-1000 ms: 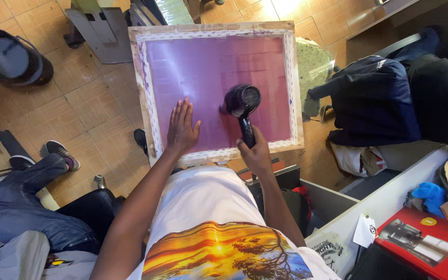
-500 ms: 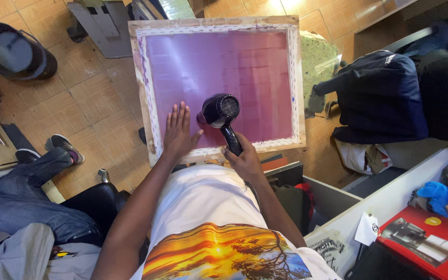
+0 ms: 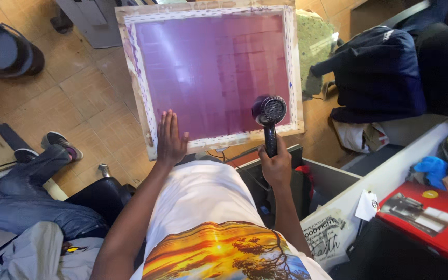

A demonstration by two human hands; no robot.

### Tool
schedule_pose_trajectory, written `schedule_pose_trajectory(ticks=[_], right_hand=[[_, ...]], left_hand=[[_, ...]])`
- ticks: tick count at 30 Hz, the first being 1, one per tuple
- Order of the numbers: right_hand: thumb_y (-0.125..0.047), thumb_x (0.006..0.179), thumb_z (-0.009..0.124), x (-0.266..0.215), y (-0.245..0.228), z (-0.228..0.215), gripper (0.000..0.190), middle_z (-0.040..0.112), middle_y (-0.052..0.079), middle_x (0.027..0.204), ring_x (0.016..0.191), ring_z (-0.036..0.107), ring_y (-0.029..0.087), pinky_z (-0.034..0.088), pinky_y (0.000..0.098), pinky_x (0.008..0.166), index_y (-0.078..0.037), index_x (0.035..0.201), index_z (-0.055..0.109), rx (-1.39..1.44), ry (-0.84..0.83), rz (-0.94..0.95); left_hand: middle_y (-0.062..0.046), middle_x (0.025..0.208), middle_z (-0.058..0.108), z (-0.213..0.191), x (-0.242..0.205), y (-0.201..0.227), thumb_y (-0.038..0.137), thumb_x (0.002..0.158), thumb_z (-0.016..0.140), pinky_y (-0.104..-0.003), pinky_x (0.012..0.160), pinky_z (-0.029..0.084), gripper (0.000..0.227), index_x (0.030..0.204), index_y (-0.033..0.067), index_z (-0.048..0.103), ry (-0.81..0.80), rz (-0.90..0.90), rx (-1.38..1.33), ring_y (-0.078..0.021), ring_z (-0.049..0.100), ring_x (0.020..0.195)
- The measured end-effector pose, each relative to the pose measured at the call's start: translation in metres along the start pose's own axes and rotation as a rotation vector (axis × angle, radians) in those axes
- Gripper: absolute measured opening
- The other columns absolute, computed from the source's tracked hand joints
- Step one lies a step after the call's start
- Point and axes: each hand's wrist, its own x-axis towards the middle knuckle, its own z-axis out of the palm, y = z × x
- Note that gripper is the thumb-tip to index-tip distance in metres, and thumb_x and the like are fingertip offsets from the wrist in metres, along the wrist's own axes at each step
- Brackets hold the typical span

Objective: The person uses a hair dryer to dry a pink painted surface on a framed board. They move the hair dryer back and forth across the surface while holding the frame with their other hand. The task continues for the duration of the clip.

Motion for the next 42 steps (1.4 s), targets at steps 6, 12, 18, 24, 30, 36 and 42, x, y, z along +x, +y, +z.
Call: schedule_pose_trajectory(ticks=[6, 12, 18, 24, 30, 36, 42], right_hand=[[-0.006, 0.084, 0.081, -0.020, 0.002, 0.052, 0.041, 0.074, 0.017, 0.081, 0.070, 0.069, 0.025, 0.054, 0.0401, 0.060, -0.008, 0.124, 0.071, 0.204, -0.128, -0.085], [0.000, 0.076, 0.085, -0.039, -0.034, 0.148, 0.052, 0.066, 0.010, 0.082, 0.068, 0.063, 0.016, 0.050, 0.0265, 0.053, -0.006, 0.126, 0.071, 0.553, -0.278, -0.048], [-0.015, 0.081, 0.090, -0.050, -0.062, 0.154, 0.046, 0.068, 0.008, 0.076, 0.064, 0.066, 0.018, 0.050, 0.0297, 0.050, -0.018, 0.124, 0.074, 0.367, -0.362, -0.116], [-0.018, 0.080, 0.090, -0.047, -0.010, 0.121, 0.051, 0.067, 0.007, 0.081, 0.069, 0.061, 0.016, 0.047, 0.0303, 0.056, -0.019, 0.128, 0.073, 0.319, -0.297, -0.080], [0.002, 0.088, 0.073, -0.029, 0.032, 0.039, 0.035, 0.066, 0.016, 0.069, 0.040, 0.057, 0.018, 0.045, 0.0278, 0.032, -0.001, 0.121, 0.063, 0.607, -0.224, 0.080], [-0.017, 0.088, 0.079, 0.015, 0.031, -0.051, 0.023, 0.060, 0.011, 0.054, 0.043, 0.060, 0.021, 0.042, 0.0333, 0.039, -0.009, 0.108, 0.069, 0.248, 0.048, 0.073], [-0.007, 0.091, 0.073, 0.070, 0.042, -0.071, 0.014, 0.061, 0.008, 0.052, 0.038, 0.059, 0.018, 0.044, 0.0292, 0.036, -0.011, 0.102, 0.068, 0.331, 0.017, 0.075]], left_hand=[[-0.023, 0.162, 0.040, -0.007, 0.000, -0.010, 0.046, 0.111, 0.027, -0.059, 0.123, 0.026, 0.067, 0.158, 0.0007, 0.041, 0.091, 0.002, -0.120, -0.0437, 0.032, 0.154], [-0.029, 0.156, 0.044, -0.026, -0.005, -0.020, 0.042, 0.113, 0.028, -0.058, 0.122, 0.027, 0.065, 0.155, -0.0054, 0.044, 0.247, -0.002, -0.197, -0.0497, 0.038, 0.148], [-0.030, 0.159, 0.041, -0.032, -0.018, -0.020, 0.036, 0.114, 0.028, -0.056, 0.122, 0.029, 0.062, 0.156, -0.0072, 0.042, 0.318, 0.016, -0.180, -0.0503, 0.036, 0.149], [-0.031, 0.157, 0.042, -0.032, -0.014, -0.013, 0.032, 0.113, 0.031, -0.058, 0.121, 0.029, 0.059, 0.156, -0.0077, 0.039, 0.266, 0.028, -0.097, -0.0511, 0.037, 0.148], [-0.025, 0.161, 0.043, 0.000, 0.022, 0.014, 0.034, 0.108, 0.052, -0.059, 0.119, 0.033, 0.059, 0.153, -0.0028, 0.047, 0.148, 0.038, -0.019, -0.0457, 0.036, 0.151], [-0.029, 0.159, 0.043, 0.036, 0.068, 0.079, 0.028, 0.100, 0.067, -0.061, 0.119, 0.033, 0.063, 0.149, -0.0072, 0.050, 0.159, 0.108, 0.004, -0.0497, 0.038, 0.149], [-0.027, 0.161, 0.042, 0.074, 0.082, 0.115, 0.029, 0.097, 0.070, -0.059, 0.121, 0.032, 0.066, 0.149, -0.0061, 0.051, 0.125, 0.096, 0.000, -0.0473, 0.037, 0.151]])
